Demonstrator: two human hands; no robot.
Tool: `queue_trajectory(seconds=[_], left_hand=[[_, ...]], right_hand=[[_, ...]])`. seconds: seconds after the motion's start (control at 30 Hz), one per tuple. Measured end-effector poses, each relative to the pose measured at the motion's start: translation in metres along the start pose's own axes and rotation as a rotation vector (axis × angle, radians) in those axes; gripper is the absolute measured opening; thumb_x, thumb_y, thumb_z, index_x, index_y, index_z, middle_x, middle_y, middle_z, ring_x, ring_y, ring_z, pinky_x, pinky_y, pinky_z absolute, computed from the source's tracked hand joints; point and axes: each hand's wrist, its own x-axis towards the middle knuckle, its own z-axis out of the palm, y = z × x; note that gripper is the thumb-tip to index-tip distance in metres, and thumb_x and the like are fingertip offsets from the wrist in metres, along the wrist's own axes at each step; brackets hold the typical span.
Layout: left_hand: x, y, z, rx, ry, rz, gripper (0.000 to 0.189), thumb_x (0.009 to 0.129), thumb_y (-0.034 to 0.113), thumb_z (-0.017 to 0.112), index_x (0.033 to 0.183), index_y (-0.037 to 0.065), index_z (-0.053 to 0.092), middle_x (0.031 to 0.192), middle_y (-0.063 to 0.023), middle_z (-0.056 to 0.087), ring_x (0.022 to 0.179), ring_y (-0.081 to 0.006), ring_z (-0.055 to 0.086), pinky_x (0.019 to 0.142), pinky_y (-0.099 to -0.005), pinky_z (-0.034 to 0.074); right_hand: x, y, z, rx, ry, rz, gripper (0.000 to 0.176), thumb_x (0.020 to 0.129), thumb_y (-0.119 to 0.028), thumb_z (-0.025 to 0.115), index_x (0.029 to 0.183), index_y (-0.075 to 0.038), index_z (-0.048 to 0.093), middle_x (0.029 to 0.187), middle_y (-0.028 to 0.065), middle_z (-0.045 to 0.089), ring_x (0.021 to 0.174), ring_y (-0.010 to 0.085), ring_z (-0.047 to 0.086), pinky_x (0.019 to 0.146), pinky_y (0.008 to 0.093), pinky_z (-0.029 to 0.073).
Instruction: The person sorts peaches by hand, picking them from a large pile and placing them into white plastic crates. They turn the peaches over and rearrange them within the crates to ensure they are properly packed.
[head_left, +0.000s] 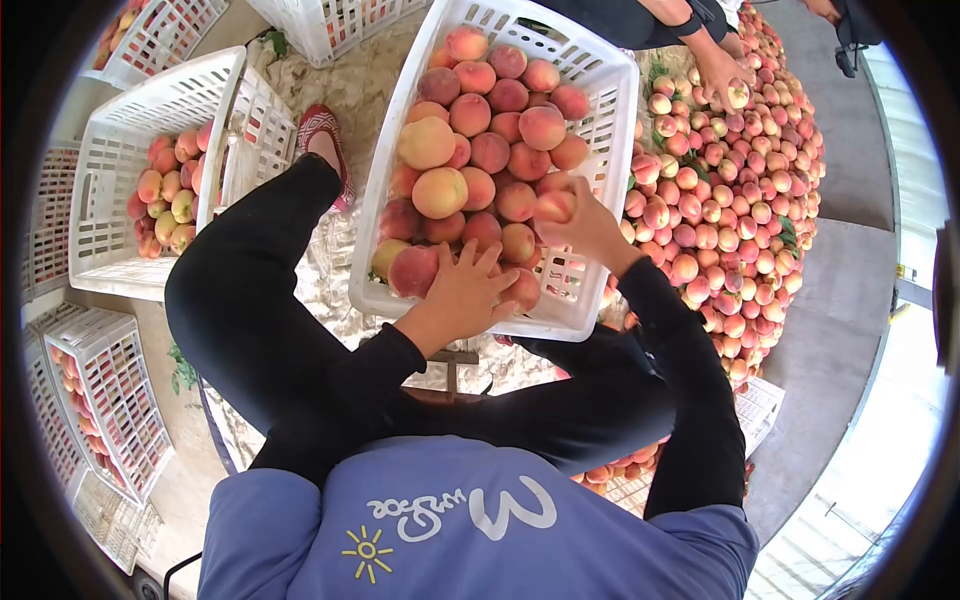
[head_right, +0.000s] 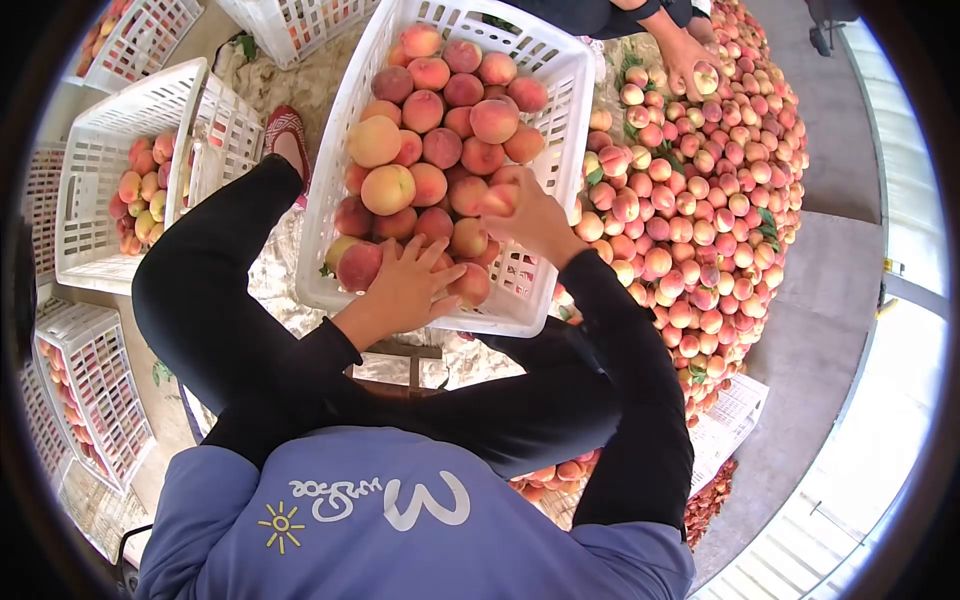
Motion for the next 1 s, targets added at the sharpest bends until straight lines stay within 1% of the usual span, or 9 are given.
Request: queue_trajectory(seconds=[0.1,0.2,0.37,0.43,0.47,0.53,0.63,0.8,1.0], left_hand=[[-0.001,0.001,-0.003,-0.008,-0.049,-0.023,0.05,0.088,0.051,0.056,0.128,0.022,0.06,0.142,-0.0182,0.043,0.128,-0.0418,0.042,0.095,-0.0647,0.031],[0.0,0.001,-0.001,-0.008,-0.066,-0.014,0.05,0.087,0.05,0.057,0.13,0.023,0.059,0.144,-0.0179,0.042,0.13,-0.0421,0.04,0.097,-0.0661,0.029],[0.007,-0.004,0.001,-0.023,-0.033,-0.009,0.054,0.084,0.051,0.06,0.128,0.019,0.059,0.138,-0.0164,0.047,0.129,-0.0394,0.04,0.098,-0.0671,0.028],[0.021,-0.011,0.001,0.052,-0.181,0.077,0.057,0.082,0.052,0.063,0.125,0.015,0.059,0.119,-0.0127,0.059,0.114,-0.0342,0.052,0.095,-0.0624,0.033],[0.026,-0.009,0.001,0.054,-0.175,0.068,0.057,0.082,0.052,0.063,0.125,0.015,0.059,0.119,-0.0127,0.059,0.114,-0.0342,0.052,0.095,-0.0624,0.033],[0.037,-0.003,0.003,-0.076,-0.202,0.08,0.059,0.079,0.052,0.066,0.122,0.014,0.059,0.097,-0.008,0.065,0.093,-0.0298,0.06,0.086,-0.0524,0.042],[0.04,0.007,0.018,-0.039,-0.179,0.048,0.06,0.076,0.051,0.068,0.123,0.015,0.059,0.09,-0.0083,0.067,0.082,-0.0287,0.063,0.076,-0.0444,0.045],[0.047,0.012,0.015,-0.056,-0.228,0.105,0.055,0.075,0.047,0.068,0.118,0.013,0.061,0.087,-0.0104,0.066,0.082,-0.0281,0.063,0.073,-0.0427,0.046],[0.039,0.015,0.022,-0.044,-0.003,-0.041,0.039,0.075,0.039,0.065,0.102,0.011,0.062,0.084,-0.0099,0.065,0.081,-0.0261,0.063,0.072,-0.0433,0.044]], right_hand=[[-0.05,0.012,0.001,-0.111,-0.024,-0.053,0.059,0.068,-0.027,0.076,0.115,-0.007,0.046,0.112,0.0133,0.059,0.107,0.0263,0.057,0.087,0.0414,0.048],[-0.072,0.038,0.018,-0.336,0.005,-0.486,0.06,0.072,-0.025,0.073,0.122,-0.006,0.046,0.113,0.0145,0.055,0.11,0.0303,0.053,0.103,0.0401,0.034],[-0.08,0.028,0.025,-0.465,0.002,-0.45,0.064,0.074,-0.023,0.07,0.13,-0.006,0.045,0.114,0.0137,0.052,0.111,0.0312,0.049,0.1,0.0416,0.036],[-0.081,0.031,0.028,-0.48,0.013,-0.464,0.065,0.075,-0.023,0.07,0.132,-0.006,0.044,0.114,0.0135,0.051,0.112,0.0312,0.048,0.1,0.0418,0.037],[-0.082,0.033,0.03,-0.489,0.032,-0.457,0.064,0.075,-0.023,0.07,0.132,-0.005,0.044,0.115,0.0139,0.051,0.111,0.0315,0.048,0.1,0.0416,0.037],[-0.082,0.032,0.034,-0.504,0.035,-0.446,0.064,0.075,-0.022,0.07,0.131,-0.005,0.044,0.119,0.0152,0.05,0.114,0.0328,0.047,0.103,0.0415,0.034],[-0.084,0.035,0.037,-0.482,0.058,-0.472,0.064,0.076,-0.022,0.07,0.131,-0.004,0.044,0.123,0.0155,0.049,0.118,0.0331,0.046,0.106,0.0415,0.032],[-0.085,0.037,0.04,-0.503,0.076,-0.459,0.066,0.074,-0.022,0.071,0.131,-0.003,0.044,0.126,0.0153,0.049,0.12,0.0318,0.046,0.107,0.0414,0.031],[-0.084,0.035,0.061,-0.726,0.037,-0.349,0.071,0.071,-0.025,0.074,0.133,-0.004,0.044,0.127,0.0176,0.048,0.124,0.0314,0.045,0.108,0.0406,0.03]])
